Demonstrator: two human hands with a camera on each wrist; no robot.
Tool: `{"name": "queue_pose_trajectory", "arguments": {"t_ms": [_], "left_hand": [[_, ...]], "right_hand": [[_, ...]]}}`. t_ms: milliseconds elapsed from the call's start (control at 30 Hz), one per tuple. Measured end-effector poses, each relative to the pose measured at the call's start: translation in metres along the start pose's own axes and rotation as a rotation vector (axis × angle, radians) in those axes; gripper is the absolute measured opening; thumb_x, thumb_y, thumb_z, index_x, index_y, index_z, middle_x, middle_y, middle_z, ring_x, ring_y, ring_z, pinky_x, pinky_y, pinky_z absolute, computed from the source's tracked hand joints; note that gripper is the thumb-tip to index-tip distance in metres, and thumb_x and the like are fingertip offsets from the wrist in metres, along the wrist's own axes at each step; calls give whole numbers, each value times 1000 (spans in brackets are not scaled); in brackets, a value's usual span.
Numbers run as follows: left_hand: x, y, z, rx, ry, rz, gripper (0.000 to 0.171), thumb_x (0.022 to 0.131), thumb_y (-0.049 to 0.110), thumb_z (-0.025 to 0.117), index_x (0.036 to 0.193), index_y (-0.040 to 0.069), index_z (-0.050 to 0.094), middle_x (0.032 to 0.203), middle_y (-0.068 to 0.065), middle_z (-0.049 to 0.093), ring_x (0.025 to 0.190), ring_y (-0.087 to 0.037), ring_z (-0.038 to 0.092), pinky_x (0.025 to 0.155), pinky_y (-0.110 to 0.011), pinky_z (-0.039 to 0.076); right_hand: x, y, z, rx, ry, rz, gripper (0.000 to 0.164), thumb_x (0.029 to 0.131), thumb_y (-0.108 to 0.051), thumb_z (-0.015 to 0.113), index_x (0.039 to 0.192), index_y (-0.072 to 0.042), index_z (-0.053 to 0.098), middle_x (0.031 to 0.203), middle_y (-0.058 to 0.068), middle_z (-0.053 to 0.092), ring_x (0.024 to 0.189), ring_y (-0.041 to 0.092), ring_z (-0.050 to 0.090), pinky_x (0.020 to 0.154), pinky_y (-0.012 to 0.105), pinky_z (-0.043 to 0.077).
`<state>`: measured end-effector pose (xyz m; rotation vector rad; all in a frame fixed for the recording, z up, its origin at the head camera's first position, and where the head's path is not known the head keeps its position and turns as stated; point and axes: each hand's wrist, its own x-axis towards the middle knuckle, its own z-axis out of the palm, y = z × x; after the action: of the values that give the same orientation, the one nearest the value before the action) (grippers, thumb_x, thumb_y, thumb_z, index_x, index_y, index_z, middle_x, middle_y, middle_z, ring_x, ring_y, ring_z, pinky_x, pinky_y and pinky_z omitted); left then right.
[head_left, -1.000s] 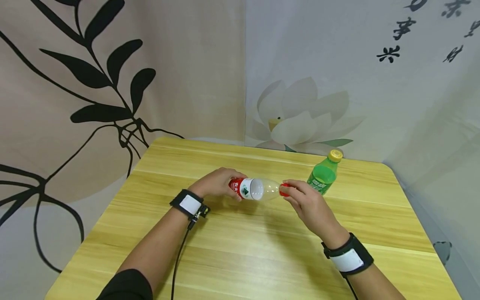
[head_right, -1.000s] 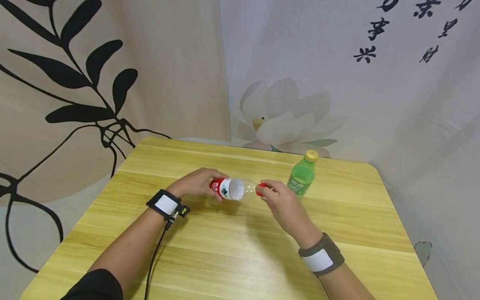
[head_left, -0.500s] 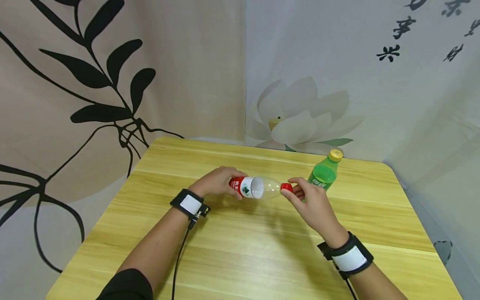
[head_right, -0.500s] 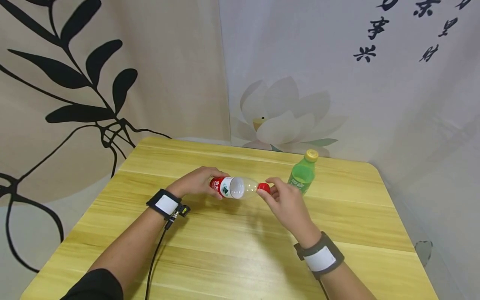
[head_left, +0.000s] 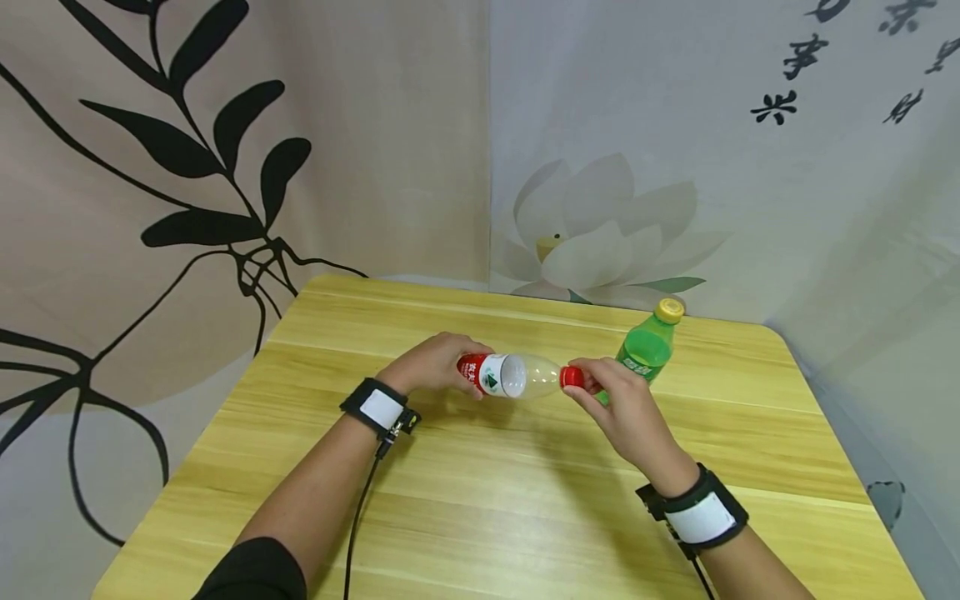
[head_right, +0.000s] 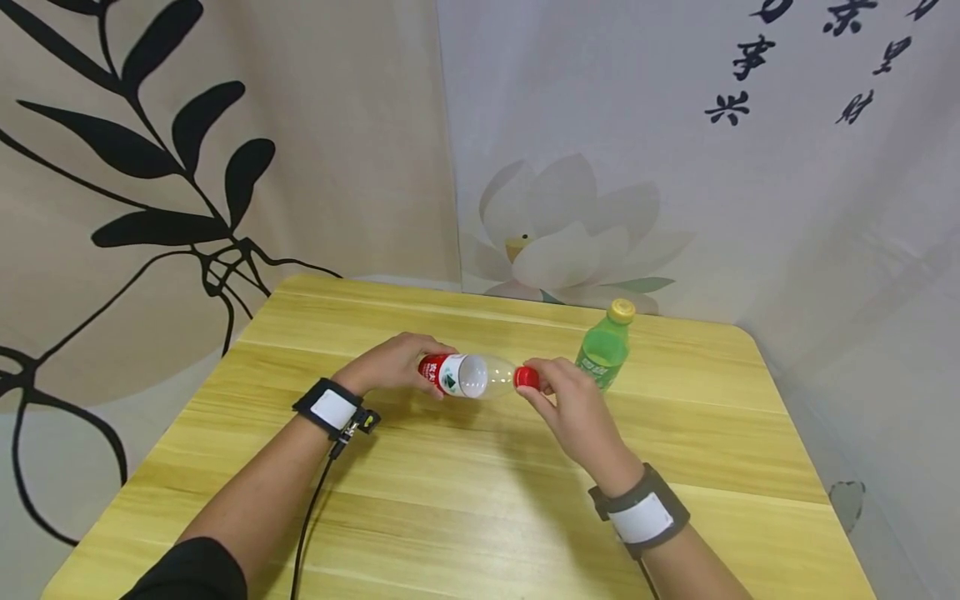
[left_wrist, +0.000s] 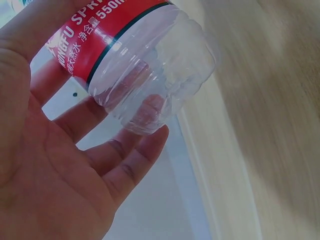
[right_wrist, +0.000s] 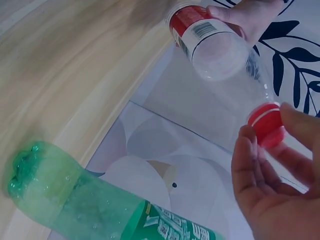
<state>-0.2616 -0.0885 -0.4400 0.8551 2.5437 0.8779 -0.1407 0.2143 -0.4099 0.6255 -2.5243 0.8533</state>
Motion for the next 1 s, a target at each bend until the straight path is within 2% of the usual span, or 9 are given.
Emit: {"name": "queue_pose_trajectory", "arguments": {"t_ms": [300, 367, 467, 600, 700, 767, 867, 1000], "left_hand": [[0, -2, 1, -4, -2, 4, 69, 77, 24, 95, 139, 18, 67, 121, 2, 71, 106, -17, 63, 96, -39, 54], [1, -3, 1, -9, -6, 9, 68, 77, 23, 94, 140, 18, 66, 120, 2, 71, 106, -17, 63, 96, -38, 54], [1, -3, 1, -12, -6, 19, 68, 78, 23, 94, 140, 19, 66, 120, 1, 69, 107, -17, 63, 96, -38, 53], [2, -4, 1, 0, 7, 30, 69, 78, 24, 94, 140, 20, 65, 120, 0, 65, 109, -19, 60, 98, -40, 53], [2, -4, 1, 8, 18, 20, 69, 78, 23, 94, 140, 21, 64, 122, -2, 63, 112, -20, 59, 100, -42, 52], [3, -5, 1, 10, 24, 15, 70, 78, 23, 94, 140, 21, 63, 124, -2, 62, 113, -21, 58, 101, -43, 52], [3, -4, 1, 8, 30, 9, 71, 77, 22, 94, 141, 21, 62, 126, -3, 62, 114, -22, 58, 101, -43, 52], [3, -4, 1, 9, 33, 15, 72, 77, 21, 94, 141, 21, 61, 126, -4, 61, 115, -22, 58, 101, -44, 52]], "right_hand": [[0, 2, 1, -60, 2, -182, 44, 78, 8, 86, 116, -9, 71, 119, 9, 64, 107, 24, 68, 85, 37, 62], [0, 1, 1, -75, 5, -199, 47, 77, 8, 87, 117, -9, 70, 122, 10, 63, 109, 26, 68, 86, 38, 62], [-1, 0, 0, -59, -4, -157, 55, 79, -2, 89, 128, -10, 65, 130, 11, 61, 116, 26, 65, 92, 41, 60], [-1, -2, -2, 13, -13, -6, 64, 86, -21, 87, 141, -9, 57, 137, 11, 59, 117, 26, 65, 93, 43, 59], [-1, -4, -3, 84, -27, 131, 58, 92, -31, 81, 140, -8, 57, 133, 10, 63, 108, 25, 69, 86, 42, 62], [0, -5, -3, 103, -48, 185, 53, 94, -34, 78, 137, -8, 59, 127, 10, 66, 103, 24, 71, 83, 40, 62], [0, -5, -2, 96, -62, 188, 44, 95, -29, 78, 130, -7, 64, 116, 8, 69, 97, 21, 71, 79, 37, 63], [0, -6, 0, 60, -26, 119, 31, 93, -19, 80, 120, -7, 69, 110, 6, 70, 94, 19, 70, 76, 36, 63]]}}
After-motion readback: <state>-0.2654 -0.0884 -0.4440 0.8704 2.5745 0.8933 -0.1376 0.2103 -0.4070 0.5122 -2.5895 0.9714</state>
